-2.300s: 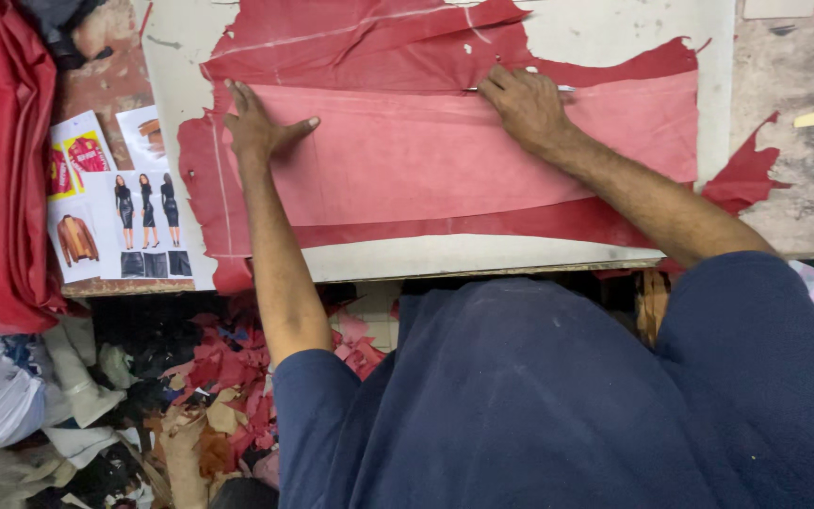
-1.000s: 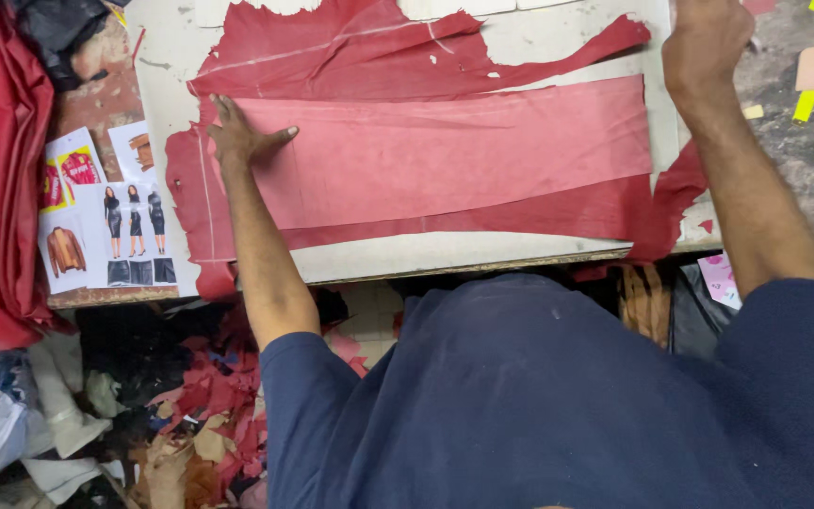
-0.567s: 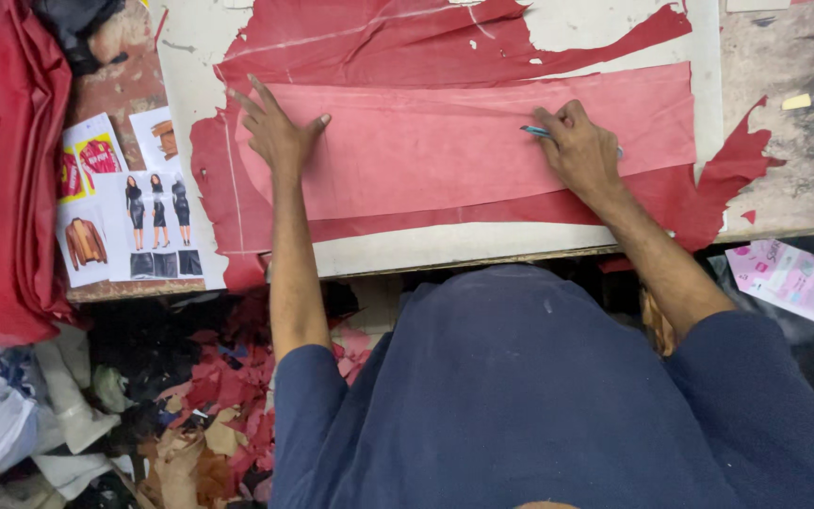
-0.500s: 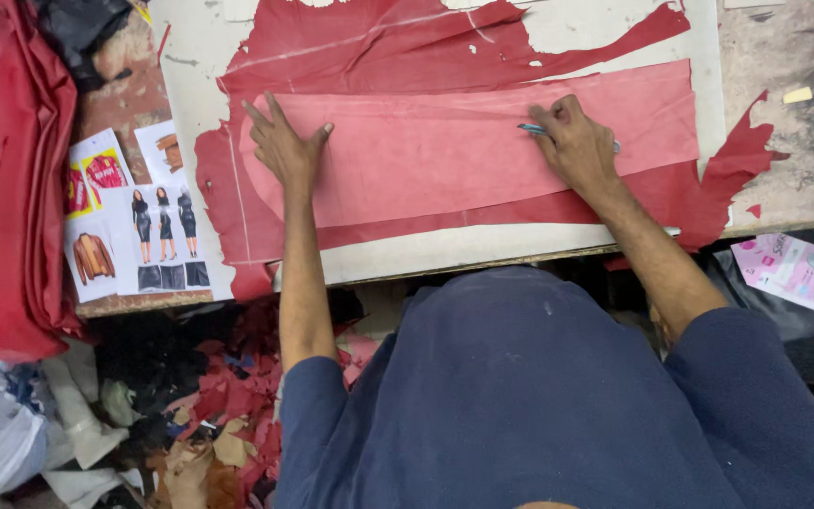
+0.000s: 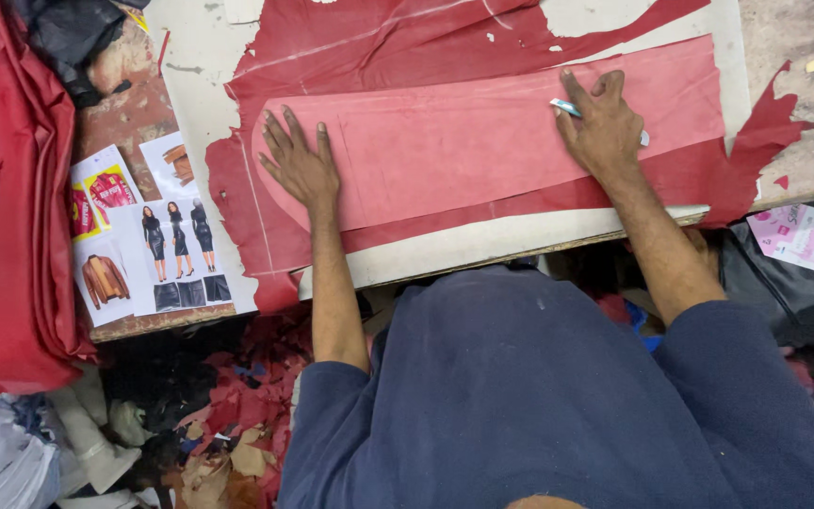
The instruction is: The person lays red fabric on a worktable, smooths it, and uses a rotary cutter to cut along a paper pattern. They remove the cut piece, clear scraps, and then place a new pattern piece on the fabric to prepare for another cut.
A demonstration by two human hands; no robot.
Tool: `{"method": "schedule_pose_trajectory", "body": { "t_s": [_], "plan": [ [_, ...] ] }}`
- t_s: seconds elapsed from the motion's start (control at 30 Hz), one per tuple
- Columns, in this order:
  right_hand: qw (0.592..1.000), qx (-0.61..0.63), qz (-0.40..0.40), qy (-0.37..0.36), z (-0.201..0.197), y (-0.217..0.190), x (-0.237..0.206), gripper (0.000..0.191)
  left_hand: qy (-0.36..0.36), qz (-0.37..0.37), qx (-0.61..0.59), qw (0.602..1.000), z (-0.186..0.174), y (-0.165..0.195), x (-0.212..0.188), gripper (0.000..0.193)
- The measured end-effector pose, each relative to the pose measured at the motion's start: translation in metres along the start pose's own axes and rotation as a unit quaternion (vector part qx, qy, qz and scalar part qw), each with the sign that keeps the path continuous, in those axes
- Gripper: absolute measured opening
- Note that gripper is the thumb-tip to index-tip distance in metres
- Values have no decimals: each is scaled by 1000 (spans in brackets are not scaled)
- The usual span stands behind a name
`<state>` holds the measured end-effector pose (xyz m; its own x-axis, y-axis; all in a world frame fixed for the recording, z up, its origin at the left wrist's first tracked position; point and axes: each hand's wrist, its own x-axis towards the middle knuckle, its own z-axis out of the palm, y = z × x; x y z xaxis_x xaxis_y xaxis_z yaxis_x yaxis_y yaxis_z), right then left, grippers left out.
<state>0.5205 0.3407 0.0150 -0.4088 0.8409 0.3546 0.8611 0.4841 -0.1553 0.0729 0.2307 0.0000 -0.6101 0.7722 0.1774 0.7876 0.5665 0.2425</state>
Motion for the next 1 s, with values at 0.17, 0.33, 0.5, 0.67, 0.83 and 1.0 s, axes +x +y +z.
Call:
{"method": "schedule_pose_trajectory", "body": {
  "t_s": [0.17, 0.33, 0.5, 0.67, 0.83, 1.0],
  "plan": [
    [999, -20, 28, 16, 4, 4, -1, 58, -3, -11, 0, 1000, -1, 1, 2, 73],
    [999, -10, 40, 16, 8, 8, -3, 61, 11, 0, -7, 1000, 1, 0, 1, 75],
    [999, -4, 29, 32, 6, 7, -5, 62, 20, 1, -10, 1000, 1, 1, -2, 75],
    [999, 5, 29, 21, 4, 10, -5, 63, 16, -8, -9, 1000, -3, 4, -3, 77],
    [1000, 12, -2, 11, 6, 16, -7, 64, -54, -20, -9, 998, -13, -2, 3, 89],
    [1000, 16, -2, -16, 6, 20, -8, 59, -179, 51, -54, 981, -36, -41, 18, 129]
  ]
}}
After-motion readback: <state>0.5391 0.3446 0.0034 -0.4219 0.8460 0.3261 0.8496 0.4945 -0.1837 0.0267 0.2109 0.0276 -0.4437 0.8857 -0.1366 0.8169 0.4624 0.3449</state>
